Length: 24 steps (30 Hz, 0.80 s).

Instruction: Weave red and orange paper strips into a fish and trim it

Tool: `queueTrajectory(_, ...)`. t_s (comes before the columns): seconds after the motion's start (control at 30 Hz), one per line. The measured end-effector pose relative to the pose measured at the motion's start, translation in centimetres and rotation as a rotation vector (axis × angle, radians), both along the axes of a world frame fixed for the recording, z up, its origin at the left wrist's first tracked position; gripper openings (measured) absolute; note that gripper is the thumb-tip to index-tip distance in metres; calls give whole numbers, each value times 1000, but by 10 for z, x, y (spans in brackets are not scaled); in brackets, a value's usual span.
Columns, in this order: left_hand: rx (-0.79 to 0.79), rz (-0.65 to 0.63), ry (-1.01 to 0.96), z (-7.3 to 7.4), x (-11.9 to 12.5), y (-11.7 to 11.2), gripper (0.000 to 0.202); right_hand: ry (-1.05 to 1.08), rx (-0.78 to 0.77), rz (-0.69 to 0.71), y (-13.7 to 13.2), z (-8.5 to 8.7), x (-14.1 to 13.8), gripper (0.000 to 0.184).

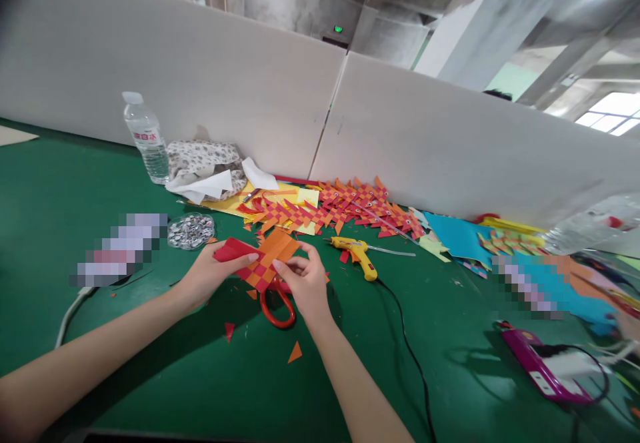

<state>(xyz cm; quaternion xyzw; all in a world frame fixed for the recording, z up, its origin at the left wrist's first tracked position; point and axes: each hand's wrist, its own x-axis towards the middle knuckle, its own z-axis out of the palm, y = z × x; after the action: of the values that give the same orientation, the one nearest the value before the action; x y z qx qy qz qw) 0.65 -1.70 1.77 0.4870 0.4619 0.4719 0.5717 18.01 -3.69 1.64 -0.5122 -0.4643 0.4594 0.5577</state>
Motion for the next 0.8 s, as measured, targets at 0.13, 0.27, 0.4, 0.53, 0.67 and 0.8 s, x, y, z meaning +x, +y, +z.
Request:
queueTrajectory(0.13, -70, -73, -36, 0, 0, -1, 35, 34, 75, -78, 1, -1, 3, 50)
queueTrajectory(0.27, -139, -125, -40, 4, -1, 2, 36, -26, 122, -95, 2, 0, 7, 48)
queueTrajectory(0.4, -147, -237, 46, 6, -5, 6, 30, -176, 111, 40, 3, 5, 13, 53)
queueTrajectory(0.53, -77, -460, 103, 1, -7, 7, 31, -263, 60, 237, 1, 5, 13, 40)
queueTrajectory(0.67, -5, -423, 270, -6, -6, 7, 35, -327, 42, 370, -5, 4, 7, 32)
queueTrajectory(0.8, 48, -378, 332, -11, -6, 9, 36, -414, 117, 396, -9, 8, 6, 22)
